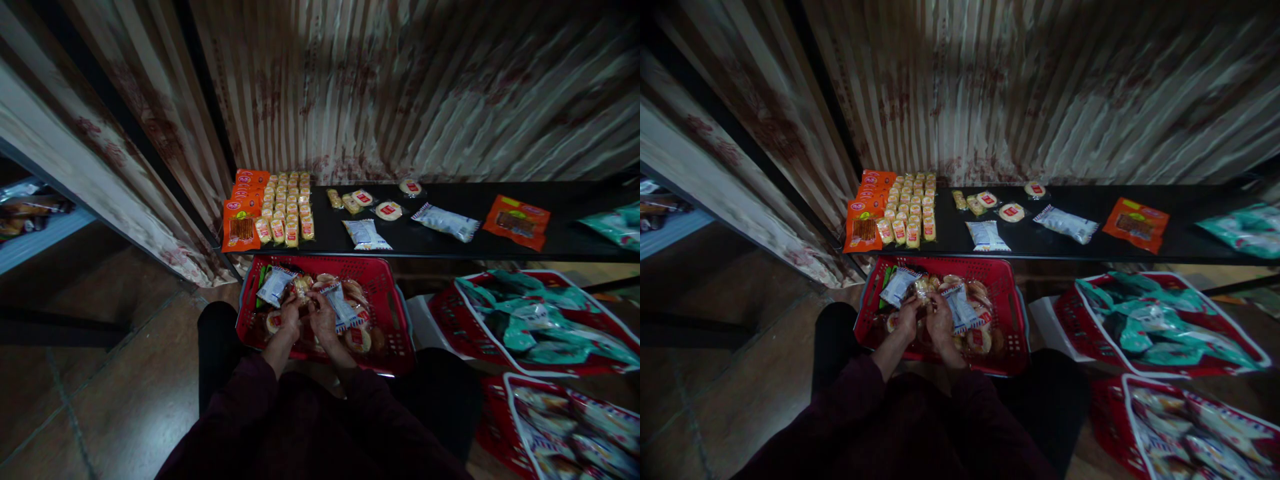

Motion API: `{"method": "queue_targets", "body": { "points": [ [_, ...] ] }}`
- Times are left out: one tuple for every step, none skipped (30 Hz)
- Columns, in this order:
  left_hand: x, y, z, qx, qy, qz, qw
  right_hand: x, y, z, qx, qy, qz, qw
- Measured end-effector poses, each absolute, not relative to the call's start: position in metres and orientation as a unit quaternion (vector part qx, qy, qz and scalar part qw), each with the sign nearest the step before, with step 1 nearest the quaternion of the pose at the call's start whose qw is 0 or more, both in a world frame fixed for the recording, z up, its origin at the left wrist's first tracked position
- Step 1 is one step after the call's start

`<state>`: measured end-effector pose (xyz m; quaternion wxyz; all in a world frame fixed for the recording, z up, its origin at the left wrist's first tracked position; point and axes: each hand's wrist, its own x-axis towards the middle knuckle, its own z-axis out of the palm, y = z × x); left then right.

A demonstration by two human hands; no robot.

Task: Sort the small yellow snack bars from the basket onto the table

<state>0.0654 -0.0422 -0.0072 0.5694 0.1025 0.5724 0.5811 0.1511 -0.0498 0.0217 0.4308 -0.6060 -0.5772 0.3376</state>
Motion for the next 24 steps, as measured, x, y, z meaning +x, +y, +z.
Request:
{"method": "queue_targets", "body": {
  "points": [
    [0.066, -0.042, -0.006, 0.104, 0.576, 0.581, 0.565, 0.151, -0.05, 0.022, -0.609, -0.58, 0.33, 0.429],
    [0.066, -0.042, -0.006, 0.103, 0.579, 0.58, 0.563, 0.151, -0.05, 0.022, -0.609, -0.584, 0.324, 0.428],
    [0.066, -0.043, -0.004, 0.101, 0.58, 0.581, 0.562, 0.151, -0.049, 0.022, -0.61, -0.586, 0.317, 0.428],
    [0.066, -0.043, -0.003, 0.099, 0.579, 0.581, 0.563, 0.151, -0.049, 0.022, -0.612, -0.589, 0.309, 0.428],
    [0.067, -0.044, -0.001, 0.098, 0.576, 0.581, 0.567, 0.151, -0.049, 0.022, -0.614, -0.591, 0.301, 0.428],
    [0.067, -0.044, 0.0, 0.1, 0.574, 0.58, 0.57, 0.152, -0.049, 0.022, -0.617, -0.592, 0.294, 0.427],
    [0.067, -0.045, 0.002, 0.102, 0.574, 0.579, 0.57, 0.152, -0.049, 0.021, -0.62, -0.592, 0.289, 0.426],
    [0.067, -0.046, 0.004, 0.106, 0.576, 0.58, 0.567, 0.152, -0.049, 0.021, -0.621, -0.594, 0.286, 0.424],
    [0.066, -0.046, 0.005, 0.109, 0.58, 0.581, 0.56, 0.152, -0.049, 0.021, -0.62, -0.596, 0.285, 0.424],
    [0.066, -0.046, 0.006, 0.111, 0.586, 0.582, 0.553, 0.153, -0.049, 0.02, -0.617, -0.598, 0.287, 0.424],
    [0.066, -0.047, 0.006, 0.113, 0.592, 0.582, 0.546, 0.153, -0.049, 0.019, -0.613, -0.6, 0.289, 0.425],
    [0.066, -0.046, 0.007, 0.117, 0.597, 0.581, 0.541, 0.153, -0.049, 0.019, -0.61, -0.6, 0.292, 0.428],
    [0.066, -0.046, 0.007, 0.122, 0.601, 0.579, 0.537, 0.153, -0.049, 0.018, -0.608, -0.599, 0.293, 0.431],
    [0.065, -0.046, 0.006, 0.128, 0.602, 0.578, 0.536, 0.153, -0.049, 0.017, -0.607, -0.597, 0.295, 0.434],
    [0.066, -0.046, 0.006, 0.133, 0.602, 0.577, 0.536, 0.153, -0.049, 0.016, -0.608, -0.593, 0.298, 0.436],
    [0.066, -0.046, 0.007, 0.135, 0.6, 0.579, 0.536, 0.152, -0.049, 0.015, -0.61, -0.59, 0.3, 0.436],
    [0.066, -0.046, 0.007, 0.133, 0.596, 0.583, 0.536, 0.152, -0.049, 0.015, -0.612, -0.586, 0.304, 0.435],
    [0.066, -0.046, 0.009, 0.128, 0.592, 0.587, 0.537, 0.152, -0.05, 0.014, -0.615, -0.582, 0.31, 0.433],
    [0.066, -0.046, 0.01, 0.123, 0.59, 0.591, 0.536, 0.152, -0.05, 0.014, -0.619, -0.577, 0.318, 0.429],
    [0.066, -0.047, 0.012, 0.12, 0.589, 0.594, 0.535, 0.152, -0.051, 0.014, -0.623, -0.57, 0.328, 0.424],
    [0.066, -0.047, 0.014, 0.12, 0.589, 0.595, 0.533, 0.151, -0.051, 0.014, -0.627, -0.562, 0.341, 0.418],
    [0.066, -0.048, 0.016, 0.123, 0.589, 0.596, 0.532, 0.151, -0.052, 0.014, -0.63, -0.554, 0.354, 0.414],
    [0.067, -0.049, 0.017, 0.126, 0.587, 0.596, 0.533, 0.151, -0.052, 0.015, -0.633, -0.547, 0.365, 0.41],
    [0.067, -0.05, 0.018, 0.129, 0.585, 0.595, 0.536, 0.151, -0.053, 0.015, -0.634, -0.541, 0.373, 0.408]
  ]
}}
